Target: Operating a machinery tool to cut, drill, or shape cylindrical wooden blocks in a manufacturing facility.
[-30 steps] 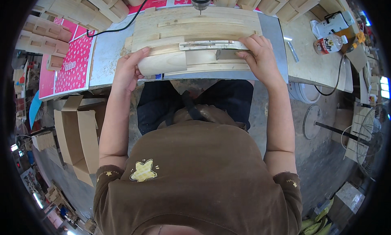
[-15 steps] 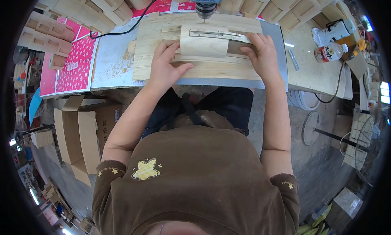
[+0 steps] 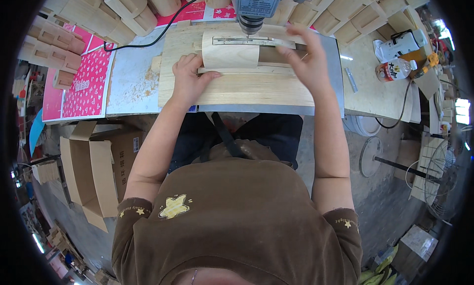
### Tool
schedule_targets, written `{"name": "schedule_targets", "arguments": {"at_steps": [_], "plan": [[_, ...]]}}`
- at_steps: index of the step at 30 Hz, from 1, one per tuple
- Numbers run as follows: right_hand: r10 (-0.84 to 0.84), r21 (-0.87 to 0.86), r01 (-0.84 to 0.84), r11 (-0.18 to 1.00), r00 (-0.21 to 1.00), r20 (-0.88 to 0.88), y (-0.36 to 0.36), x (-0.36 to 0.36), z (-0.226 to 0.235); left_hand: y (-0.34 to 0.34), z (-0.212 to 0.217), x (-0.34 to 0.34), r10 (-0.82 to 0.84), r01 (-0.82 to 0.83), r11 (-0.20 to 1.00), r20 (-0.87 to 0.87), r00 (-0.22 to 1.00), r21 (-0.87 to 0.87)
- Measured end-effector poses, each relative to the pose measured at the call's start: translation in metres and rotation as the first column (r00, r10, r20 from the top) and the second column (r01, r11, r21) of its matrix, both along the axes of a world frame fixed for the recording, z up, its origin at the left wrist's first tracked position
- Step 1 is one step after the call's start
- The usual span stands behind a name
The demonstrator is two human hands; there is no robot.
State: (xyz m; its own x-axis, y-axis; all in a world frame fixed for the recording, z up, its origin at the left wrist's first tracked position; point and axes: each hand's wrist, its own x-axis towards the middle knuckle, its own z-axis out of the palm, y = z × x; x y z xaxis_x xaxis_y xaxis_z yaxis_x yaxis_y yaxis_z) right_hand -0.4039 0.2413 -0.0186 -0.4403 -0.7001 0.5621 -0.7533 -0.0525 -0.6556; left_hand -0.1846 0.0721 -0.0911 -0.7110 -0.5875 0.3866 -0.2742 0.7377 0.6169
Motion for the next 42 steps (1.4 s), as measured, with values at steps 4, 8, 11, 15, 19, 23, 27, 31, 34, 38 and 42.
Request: {"name": "schedule_targets", "arguments": {"at_steps": [4,8,11,15,19,23,27,31,34,38,42], "plan": [[-0.181,-0.418,0.156,0.895,0.983,-0.02,-0.013,-0.035,0.073,0.002,0.001,0.001,0.031,-0.031,0.995,-0.001,1.0,-0.096],[-0.313,-0.357,0.503,0.787,0.824,0.472,-0.061,0.021,0.177,0.003,0.0,0.0,0.055,-0.057,0.986,-0.017,0.998,-0.158],[-0.098,-0.324,0.093,0.942,0.995,0.0,-0.074,-0.054,0.155,0.005,0.002,-0.003,0.034,-0.039,0.984,-0.031,0.999,-0.175],[-0.245,-0.323,0.324,0.889,0.934,0.261,-0.06,-0.068,0.147,0.003,0.0,0.0,0.031,-0.036,0.987,-0.034,0.999,-0.157],[-0.366,-0.122,0.345,0.93,0.891,-0.269,0.004,0.025,0.145,0.002,-0.003,0.002,0.025,-0.026,0.988,-0.008,1.0,-0.155],[-0.294,-0.179,0.255,0.95,0.924,-0.243,0.014,0.053,0.094,0.002,-0.002,0.001,0.028,-0.023,0.988,0.032,0.999,-0.152],[-0.282,-0.277,0.239,0.93,0.951,-0.124,0.014,0.055,0.056,0.002,-0.001,-0.001,0.012,-0.011,0.986,0.002,1.0,-0.168],[-0.261,-0.263,0.199,0.944,0.938,-0.229,0.003,0.042,0.015,0.001,-0.004,-0.001,0.017,-0.015,0.986,0.008,1.0,-0.164],[-0.281,-0.287,0.213,0.934,0.934,-0.222,-0.002,0.042,0.011,0.002,-0.002,-0.001,0.015,-0.014,0.987,0.001,1.0,-0.161],[-0.244,-0.246,0.19,0.95,0.947,-0.209,0.002,0.041,0.02,0.001,-0.004,0.0,0.02,-0.019,0.988,0.003,1.0,-0.154],[-0.318,-0.308,0.223,0.925,0.898,-0.305,0.013,0.036,0.079,0.003,-0.003,0.001,0.027,-0.021,0.991,0.042,0.999,-0.132]]}}
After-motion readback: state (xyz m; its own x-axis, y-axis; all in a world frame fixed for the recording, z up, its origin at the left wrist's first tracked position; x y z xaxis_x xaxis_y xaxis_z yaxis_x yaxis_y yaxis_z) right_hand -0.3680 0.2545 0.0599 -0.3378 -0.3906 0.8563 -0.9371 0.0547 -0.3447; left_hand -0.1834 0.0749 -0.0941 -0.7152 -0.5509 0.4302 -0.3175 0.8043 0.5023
